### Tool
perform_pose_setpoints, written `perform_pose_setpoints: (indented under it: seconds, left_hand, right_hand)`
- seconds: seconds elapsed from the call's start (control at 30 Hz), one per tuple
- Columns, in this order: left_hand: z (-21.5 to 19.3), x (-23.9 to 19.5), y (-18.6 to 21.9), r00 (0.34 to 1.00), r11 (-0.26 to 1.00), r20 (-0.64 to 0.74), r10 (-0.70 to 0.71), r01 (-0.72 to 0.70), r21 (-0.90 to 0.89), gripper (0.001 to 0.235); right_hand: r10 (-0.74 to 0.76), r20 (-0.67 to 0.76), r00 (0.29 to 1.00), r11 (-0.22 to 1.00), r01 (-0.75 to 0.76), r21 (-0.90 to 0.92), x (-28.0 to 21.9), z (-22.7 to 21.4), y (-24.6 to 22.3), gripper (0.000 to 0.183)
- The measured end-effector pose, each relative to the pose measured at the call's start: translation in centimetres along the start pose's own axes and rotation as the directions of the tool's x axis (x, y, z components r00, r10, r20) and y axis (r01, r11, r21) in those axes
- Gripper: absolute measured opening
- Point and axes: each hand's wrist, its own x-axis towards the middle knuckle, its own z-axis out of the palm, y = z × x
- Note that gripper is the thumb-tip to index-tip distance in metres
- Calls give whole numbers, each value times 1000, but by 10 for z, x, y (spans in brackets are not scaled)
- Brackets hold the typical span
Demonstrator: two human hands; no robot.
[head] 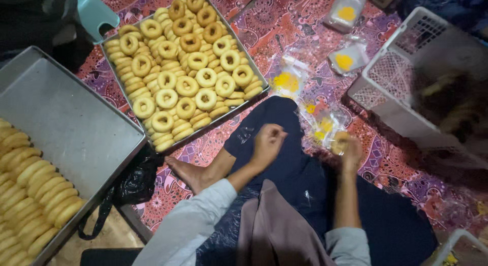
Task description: The person sits on the floor and packages donuts into small plastic bags. They pick up donuts from metal trays, place them into bags, and then place the filled bags into a white plastic crate.
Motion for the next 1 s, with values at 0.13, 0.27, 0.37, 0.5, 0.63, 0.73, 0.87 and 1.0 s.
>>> perform_pose_setpoints:
  seconds: [0.13,0.27,0.37,0.5,0.63,0.73,0.87,1.0]
  left_hand:
    - [-80,31,-85,907,882,-100,-409,365,-297,22]
    - [-160,38,-141,634,428,-152,-758,308,-850,35]
    - [-177,52,-153,594,182,10,-804,262,-948,68]
    - [-163,55,-146,687,271,45,-725,345,-899,66]
    - [-137,85,-137,751,505,128,-647,548,-667,55]
    - [-151,133,-142,673,555,113,-731,682,-476,40]
    - [-210,231,-128,738,688,-48,-674,602,-405,49]
    - [-267,336,2,904,871,-1,-427,410,-272,57]
  right_hand:
    - [36,-168,985,888,-108,-446,33,-32,45,42]
    - [33,-204,978,892,-121,-435,17,-31,53,43]
    - [-175,-282,943,832,-12,-555,17,-24,38,54]
    - [33,-181,983,899,-109,-425,10,-30,34,56]
    - [130,-164,978,962,-165,-216,34,-62,38,57]
    - [104,25,994,921,-87,-380,60,-98,35,54]
    - [-38,21,999,957,43,-289,76,-163,42,59]
    - [162,-26,986,947,-163,-275,53,-206,66,59]
